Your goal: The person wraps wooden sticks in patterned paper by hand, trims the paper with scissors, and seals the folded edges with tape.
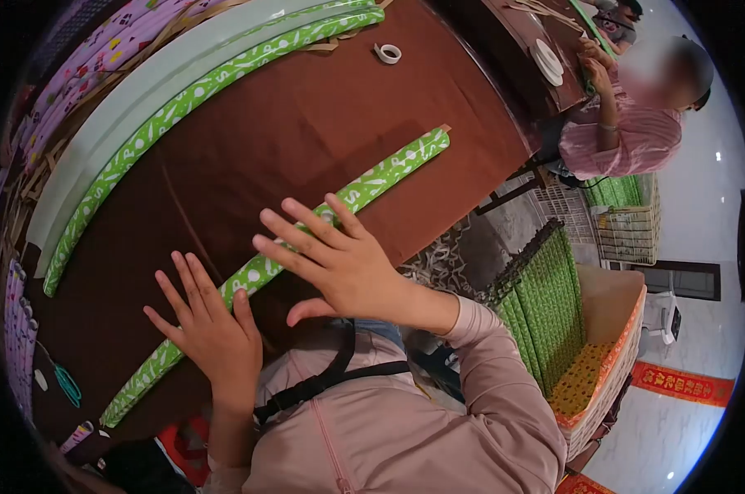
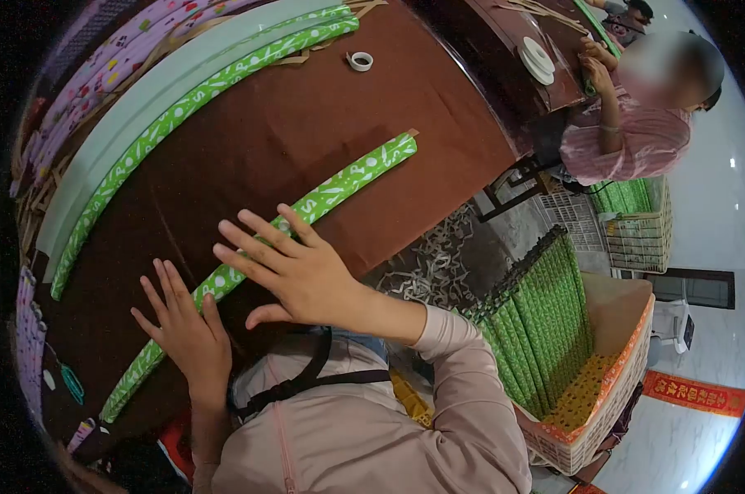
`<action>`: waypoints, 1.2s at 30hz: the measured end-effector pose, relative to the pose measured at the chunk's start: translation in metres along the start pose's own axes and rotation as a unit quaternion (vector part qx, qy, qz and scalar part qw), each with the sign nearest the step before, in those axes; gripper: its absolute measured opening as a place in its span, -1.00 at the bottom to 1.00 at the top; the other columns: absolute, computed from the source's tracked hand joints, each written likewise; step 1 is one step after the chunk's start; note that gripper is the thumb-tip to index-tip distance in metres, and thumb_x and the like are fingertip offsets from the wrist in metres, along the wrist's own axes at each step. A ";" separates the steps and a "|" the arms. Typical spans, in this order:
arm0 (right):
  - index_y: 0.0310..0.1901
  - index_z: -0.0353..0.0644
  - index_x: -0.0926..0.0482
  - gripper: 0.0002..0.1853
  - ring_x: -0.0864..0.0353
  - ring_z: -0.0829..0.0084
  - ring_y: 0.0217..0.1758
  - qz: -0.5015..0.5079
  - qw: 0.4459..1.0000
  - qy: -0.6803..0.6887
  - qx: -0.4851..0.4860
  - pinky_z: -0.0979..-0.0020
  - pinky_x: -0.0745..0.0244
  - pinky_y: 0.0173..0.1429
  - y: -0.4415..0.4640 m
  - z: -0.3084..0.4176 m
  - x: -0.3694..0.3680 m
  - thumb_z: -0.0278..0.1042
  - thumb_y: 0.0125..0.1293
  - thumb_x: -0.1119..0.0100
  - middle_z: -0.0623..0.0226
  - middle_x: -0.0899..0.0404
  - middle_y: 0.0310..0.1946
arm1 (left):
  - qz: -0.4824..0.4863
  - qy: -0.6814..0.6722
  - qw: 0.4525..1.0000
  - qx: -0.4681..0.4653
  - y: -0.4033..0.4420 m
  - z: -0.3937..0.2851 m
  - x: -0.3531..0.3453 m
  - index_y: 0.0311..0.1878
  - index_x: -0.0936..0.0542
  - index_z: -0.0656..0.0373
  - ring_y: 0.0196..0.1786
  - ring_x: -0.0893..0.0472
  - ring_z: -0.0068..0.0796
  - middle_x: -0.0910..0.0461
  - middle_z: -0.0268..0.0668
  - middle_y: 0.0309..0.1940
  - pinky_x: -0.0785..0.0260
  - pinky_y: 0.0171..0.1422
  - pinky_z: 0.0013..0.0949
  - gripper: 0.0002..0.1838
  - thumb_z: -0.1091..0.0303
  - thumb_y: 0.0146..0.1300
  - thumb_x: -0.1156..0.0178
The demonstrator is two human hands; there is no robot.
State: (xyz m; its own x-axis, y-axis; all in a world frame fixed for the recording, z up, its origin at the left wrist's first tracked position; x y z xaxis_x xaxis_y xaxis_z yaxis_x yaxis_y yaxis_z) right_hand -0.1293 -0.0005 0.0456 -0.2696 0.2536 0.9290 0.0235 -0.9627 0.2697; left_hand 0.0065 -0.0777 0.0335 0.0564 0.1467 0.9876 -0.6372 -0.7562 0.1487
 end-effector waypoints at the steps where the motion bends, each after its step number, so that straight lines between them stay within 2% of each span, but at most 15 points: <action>1: 0.47 0.07 -0.29 -0.05 -0.07 0.23 0.60 0.014 1.000 0.004 -0.001 -0.09 0.18 0.59 0.001 0.004 -0.003 0.54 0.14 0.05 0.32 -0.17 0.52 | 0.002 0.001 1.000 0.000 0.000 0.001 -0.001 0.52 -0.17 0.27 0.60 -0.03 0.03 -0.12 -0.16 0.56 0.32 0.55 0.31 -0.34 0.07 0.49 0.12; 3: 0.47 0.08 -0.29 -0.04 -0.07 0.23 0.60 0.013 1.000 -0.011 -0.016 -0.10 0.19 0.59 -0.002 -0.003 -0.001 0.55 0.14 0.06 0.33 -0.17 0.52 | 0.011 0.010 1.000 0.002 0.000 0.002 -0.005 0.57 -0.05 0.18 0.63 0.06 -0.05 -0.01 -0.21 0.60 0.35 0.57 0.29 -0.37 0.07 0.57 0.26; 4: 0.47 0.08 -0.29 -0.04 -0.07 0.23 0.60 0.011 0.999 -0.027 -0.033 -0.11 0.20 0.59 -0.005 -0.010 0.002 0.56 0.13 0.07 0.34 -0.17 0.52 | 0.013 0.010 1.000 0.003 0.000 0.003 -0.005 0.57 -0.05 0.18 0.63 0.06 -0.05 -0.01 -0.21 0.60 0.35 0.57 0.29 -0.37 0.07 0.57 0.26; 6: 0.47 0.08 -0.29 -0.03 -0.06 0.23 0.61 0.021 0.995 -0.073 -0.069 -0.12 0.20 0.59 -0.014 -0.027 0.009 0.58 0.15 0.14 0.34 -0.18 0.52 | 0.001 0.015 1.000 -0.001 0.001 0.001 -0.002 0.52 -0.17 0.26 0.60 -0.04 0.02 -0.12 -0.16 0.55 0.28 0.55 0.33 -0.32 0.03 0.49 0.11; 10: 0.46 0.06 -0.30 -0.01 -0.09 0.18 0.59 0.008 0.982 -0.138 -0.129 -0.13 0.18 0.56 -0.038 -0.070 0.030 0.62 0.15 0.20 0.29 -0.20 0.51 | 0.005 0.013 1.000 0.001 0.001 0.001 -0.002 0.52 -0.17 0.26 0.60 -0.04 0.02 -0.12 -0.17 0.56 0.28 0.54 0.34 -0.32 0.02 0.49 0.11; 13: 0.47 0.05 -0.29 0.00 -0.09 0.12 0.59 -0.016 0.967 -0.196 -0.165 -0.13 0.23 0.58 -0.057 -0.104 0.045 0.64 0.16 0.21 0.23 -0.19 0.51 | -0.001 0.014 1.000 0.001 0.001 0.001 -0.003 0.52 -0.16 0.26 0.59 -0.05 0.02 -0.11 -0.17 0.56 0.27 0.54 0.35 -0.32 0.02 0.49 0.10; 17: 0.51 0.06 -0.21 -0.02 0.06 0.14 0.64 -0.037 0.944 -0.237 -0.227 -0.08 0.33 0.61 -0.077 -0.143 0.060 0.61 0.23 0.27 0.22 -0.07 0.56 | -0.001 0.016 1.000 0.000 0.000 0.001 -0.004 0.52 -0.16 0.26 0.59 -0.05 0.02 -0.11 -0.17 0.56 0.27 0.54 0.34 -0.32 0.03 0.48 0.08; 18: 0.51 0.06 -0.21 -0.02 0.06 0.14 0.64 -0.038 0.943 -0.239 -0.227 -0.08 0.33 0.61 -0.078 -0.146 0.060 0.61 0.23 0.27 0.22 -0.07 0.56 | -0.004 0.016 1.000 -0.001 -0.001 0.001 -0.004 0.52 -0.16 0.26 0.59 -0.05 0.02 -0.11 -0.17 0.56 0.27 0.54 0.34 -0.32 0.04 0.48 0.08; 20: 0.51 0.03 -0.20 -0.03 0.07 0.12 0.64 -0.100 0.947 -0.171 -0.254 -0.07 0.32 0.61 -0.082 -0.152 0.067 0.59 0.24 0.24 0.20 -0.07 0.56 | -0.007 0.014 1.000 -0.001 -0.002 0.001 -0.003 0.52 -0.16 0.26 0.59 -0.04 0.02 -0.11 -0.17 0.56 0.28 0.55 0.34 -0.32 0.04 0.48 0.08; 23: 0.51 0.01 -0.21 -0.06 0.04 0.11 0.63 -0.095 0.959 -0.165 -0.211 -0.07 0.26 0.60 -0.065 -0.130 0.066 0.52 0.25 0.13 0.16 -0.08 0.55 | -0.007 0.014 1.000 -0.003 -0.003 0.001 -0.004 0.52 -0.15 0.26 0.60 -0.04 0.02 -0.10 -0.17 0.56 0.29 0.55 0.33 -0.32 0.06 0.48 0.07; 25: 0.50 -0.08 -0.21 -0.01 0.07 0.04 0.63 -0.014 0.978 -0.122 -0.169 -0.09 0.31 0.60 -0.050 -0.102 0.043 0.59 0.27 0.29 0.08 -0.03 0.56 | -0.008 0.016 1.000 -0.005 -0.003 0.001 -0.003 0.52 -0.15 0.26 0.60 -0.03 0.02 -0.10 -0.16 0.56 0.30 0.55 0.33 -0.32 0.06 0.48 0.07; 29: 0.46 -0.01 -0.30 0.01 -0.05 0.19 0.61 0.033 0.994 -0.058 -0.081 -0.06 0.35 0.61 -0.037 -0.051 0.013 0.64 0.19 0.24 0.24 -0.17 0.52 | 0.000 0.011 1.000 -0.001 -0.001 0.001 -0.003 0.53 -0.15 0.26 0.60 -0.03 0.01 -0.10 -0.18 0.56 0.31 0.56 0.31 -0.34 0.08 0.49 0.10; 31: 0.47 0.05 -0.29 -0.06 -0.07 0.22 0.60 0.020 0.990 -0.088 -0.105 -0.08 0.26 0.60 -0.039 -0.060 0.021 0.57 0.21 0.18 0.30 -0.18 0.52 | 0.001 0.011 1.000 -0.002 -0.002 0.001 -0.005 0.53 -0.15 0.25 0.60 -0.03 0.00 -0.10 -0.18 0.57 0.32 0.56 0.31 -0.34 0.08 0.49 0.11; 34: 0.50 0.02 -0.22 -0.02 -0.04 0.20 0.61 0.006 0.977 -0.136 -0.166 -0.13 0.32 0.59 -0.054 -0.095 0.036 0.57 0.20 0.16 0.29 -0.15 0.53 | -0.008 0.011 1.000 -0.004 -0.001 0.002 -0.004 0.53 -0.15 0.25 0.60 -0.04 -0.01 -0.10 -0.20 0.57 0.31 0.56 0.29 -0.35 0.08 0.50 0.12; 36: 0.52 -0.01 -0.18 -0.04 0.10 0.15 0.65 -0.014 0.967 -0.139 -0.215 -0.14 0.38 0.60 -0.070 -0.128 0.045 0.53 0.24 0.16 0.26 -0.04 0.57 | -0.010 0.019 1.000 -0.003 0.000 0.001 -0.003 0.53 -0.16 0.24 0.60 -0.04 -0.01 -0.10 -0.20 0.57 0.30 0.56 0.30 -0.35 0.07 0.50 0.12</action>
State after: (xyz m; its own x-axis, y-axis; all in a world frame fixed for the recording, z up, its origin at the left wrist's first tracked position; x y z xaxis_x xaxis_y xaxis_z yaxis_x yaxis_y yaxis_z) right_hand -0.2666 0.0660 0.0364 0.0068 0.2381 0.9712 -0.3980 -0.8903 0.2211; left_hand 0.0073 -0.0788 0.0302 0.0393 0.1857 0.9818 -0.6405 -0.7495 0.1674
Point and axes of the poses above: each hand's wrist, its own y-axis towards the middle knuckle, its own x-axis out of the back of the hand, z = x × y, the point moved 8 cm from there along y, towards the middle knuckle
